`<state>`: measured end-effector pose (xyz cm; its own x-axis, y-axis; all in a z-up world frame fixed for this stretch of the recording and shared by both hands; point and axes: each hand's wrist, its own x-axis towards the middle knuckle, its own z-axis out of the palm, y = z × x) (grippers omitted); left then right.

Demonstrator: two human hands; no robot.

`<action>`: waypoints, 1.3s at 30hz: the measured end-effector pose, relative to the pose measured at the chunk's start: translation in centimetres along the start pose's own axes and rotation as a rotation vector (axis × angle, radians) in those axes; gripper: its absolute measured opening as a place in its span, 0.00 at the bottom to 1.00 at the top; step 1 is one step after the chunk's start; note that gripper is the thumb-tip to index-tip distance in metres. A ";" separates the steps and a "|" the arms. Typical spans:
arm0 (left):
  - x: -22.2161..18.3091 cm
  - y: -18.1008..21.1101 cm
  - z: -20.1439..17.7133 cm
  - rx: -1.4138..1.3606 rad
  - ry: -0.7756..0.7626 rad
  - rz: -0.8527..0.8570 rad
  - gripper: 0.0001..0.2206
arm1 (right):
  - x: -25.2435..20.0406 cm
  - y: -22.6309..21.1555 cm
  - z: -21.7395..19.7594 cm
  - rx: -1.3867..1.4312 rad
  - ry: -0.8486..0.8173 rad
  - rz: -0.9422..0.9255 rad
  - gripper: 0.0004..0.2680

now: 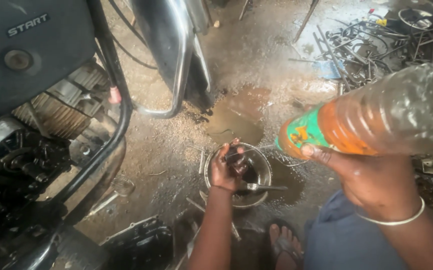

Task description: Repairing and cleaning a motorcycle clutch assembly.

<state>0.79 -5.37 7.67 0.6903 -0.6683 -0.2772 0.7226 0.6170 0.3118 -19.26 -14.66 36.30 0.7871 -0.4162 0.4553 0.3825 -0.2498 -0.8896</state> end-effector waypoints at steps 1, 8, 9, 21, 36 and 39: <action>-0.4 0.2 0.4 0.057 -0.056 -0.017 0.21 | 0.0 0.0 0.0 -0.038 0.016 0.009 0.19; -2.8 1.6 3.6 0.193 -0.169 0.008 0.32 | 0.2 0.1 0.0 -0.113 0.030 -0.015 0.19; -2.8 1.8 3.8 0.194 -0.171 0.010 0.32 | 0.2 -0.1 0.2 -0.113 0.029 -0.018 0.19; -2.2 1.5 4.3 0.169 -0.080 -0.013 0.29 | 0.1 0.2 0.1 -0.161 0.054 0.051 0.21; -1.3 1.1 2.3 0.128 -0.274 -0.004 0.30 | 0.2 0.0 -0.4 -0.091 0.016 -0.059 0.17; -1.7 1.6 2.9 0.348 -0.190 0.061 0.34 | 0.3 -0.5 0.0 -0.344 -0.050 -0.083 0.19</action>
<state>0.69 -4.51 11.30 0.6891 -0.7196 -0.0861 0.6020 0.5022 0.6208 -19.26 -14.69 36.83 0.7860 -0.3409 0.5157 0.2674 -0.5647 -0.7808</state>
